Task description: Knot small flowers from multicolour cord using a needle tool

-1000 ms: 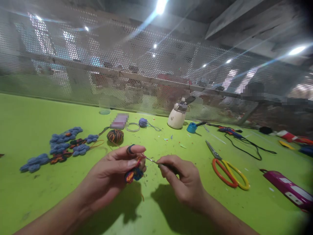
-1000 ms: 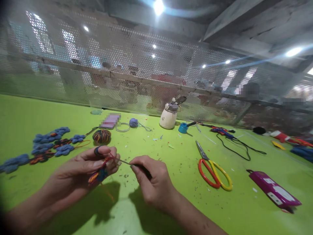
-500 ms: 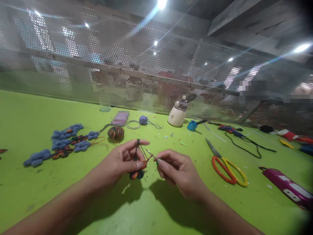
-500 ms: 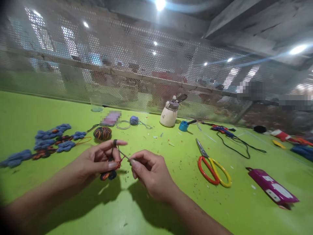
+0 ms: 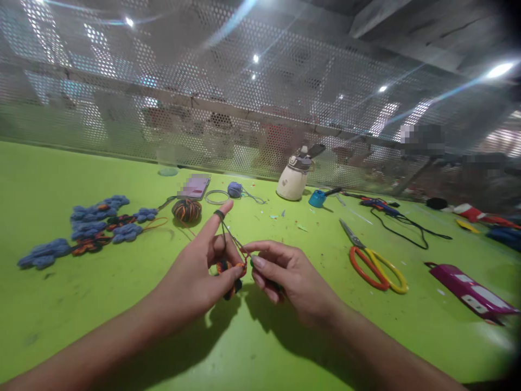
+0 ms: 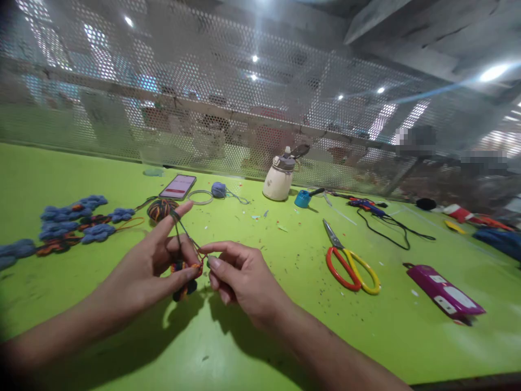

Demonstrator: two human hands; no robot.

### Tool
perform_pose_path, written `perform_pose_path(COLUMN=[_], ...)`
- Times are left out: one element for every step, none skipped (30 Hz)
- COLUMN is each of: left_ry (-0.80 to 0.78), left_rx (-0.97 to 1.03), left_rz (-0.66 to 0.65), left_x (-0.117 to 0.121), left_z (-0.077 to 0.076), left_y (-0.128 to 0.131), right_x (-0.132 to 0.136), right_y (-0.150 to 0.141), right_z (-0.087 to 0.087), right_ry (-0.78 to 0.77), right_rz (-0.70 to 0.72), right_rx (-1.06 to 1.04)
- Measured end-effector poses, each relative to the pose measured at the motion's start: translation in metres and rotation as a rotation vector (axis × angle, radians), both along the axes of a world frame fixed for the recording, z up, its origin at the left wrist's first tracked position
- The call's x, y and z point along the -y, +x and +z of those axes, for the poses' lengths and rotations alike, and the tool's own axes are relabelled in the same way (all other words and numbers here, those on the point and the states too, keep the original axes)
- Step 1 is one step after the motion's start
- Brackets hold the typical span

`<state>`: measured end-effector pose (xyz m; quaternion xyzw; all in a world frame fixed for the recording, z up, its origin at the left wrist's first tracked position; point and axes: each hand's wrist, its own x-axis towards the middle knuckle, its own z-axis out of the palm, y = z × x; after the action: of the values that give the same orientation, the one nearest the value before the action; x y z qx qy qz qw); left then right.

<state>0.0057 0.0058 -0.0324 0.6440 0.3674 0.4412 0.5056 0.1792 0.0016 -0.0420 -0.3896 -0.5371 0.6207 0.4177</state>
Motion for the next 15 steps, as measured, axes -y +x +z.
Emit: perform_pose_path(left_ry=[0.015, 0.029, 0.043, 0.066, 0.102, 0.154, 0.22, 0.293, 0.363, 0.419, 0.453, 0.468, 0.468, 0.465, 0.461], left_rx=[-0.02, -0.041, -0.064, -0.091, -0.123, -0.161, -0.201, -0.235, -0.257, -0.265, -0.259, -0.245, -0.226, -0.211, -0.197], left_rz=[0.009, 0.019, 0.03, 0.042, 0.052, 0.062, 0.072, 0.083, 0.096, 0.112, 0.133, 0.156, 0.178, 0.201, 0.224], left_x=[0.001, 0.001, 0.002, 0.002, 0.003, 0.004, 0.004, 0.004, 0.004, 0.005, 0.005, 0.005, 0.006, 0.006, 0.007], left_z=[0.0, 0.0, 0.0, -0.001, -0.002, -0.003, -0.005, -0.007, -0.009, -0.011, -0.012, -0.013, -0.014, -0.014, -0.014], left_y=[0.0, 0.0, -0.001, -0.001, -0.002, -0.003, -0.003, -0.004, -0.004, -0.004, -0.003, -0.003, -0.002, 0.0, 0.001], right_x=[0.0, 0.0, 0.0, 0.0, 0.0, -0.001, -0.001, -0.001, -0.001, 0.0, 0.0, 0.0, 0.001, 0.001, 0.002], right_y=[0.001, 0.001, 0.002, 0.002, 0.003, 0.003, 0.002, 0.001, 0.0, -0.001, -0.002, -0.003, -0.004, -0.005, -0.006], right_z=[0.001, 0.002, 0.003, 0.003, 0.004, 0.004, 0.004, 0.003, 0.002, 0.001, 0.0, -0.001, -0.003, -0.004, -0.006], right_ry=[0.007, 0.02, 0.038, 0.055, 0.068, 0.074, 0.073, 0.066, 0.056, 0.045, 0.036, 0.029, 0.02, 0.01, -0.001], right_rz=[0.007, 0.012, 0.011, 0.006, -0.004, -0.016, -0.031, -0.043, -0.052, -0.057, -0.065, -0.073, -0.082, -0.09, -0.096], right_rx=[0.012, 0.034, 0.063, 0.09, 0.113, 0.125, 0.122, 0.107, 0.081, 0.049, 0.012, -0.028, -0.07, -0.115, -0.158])
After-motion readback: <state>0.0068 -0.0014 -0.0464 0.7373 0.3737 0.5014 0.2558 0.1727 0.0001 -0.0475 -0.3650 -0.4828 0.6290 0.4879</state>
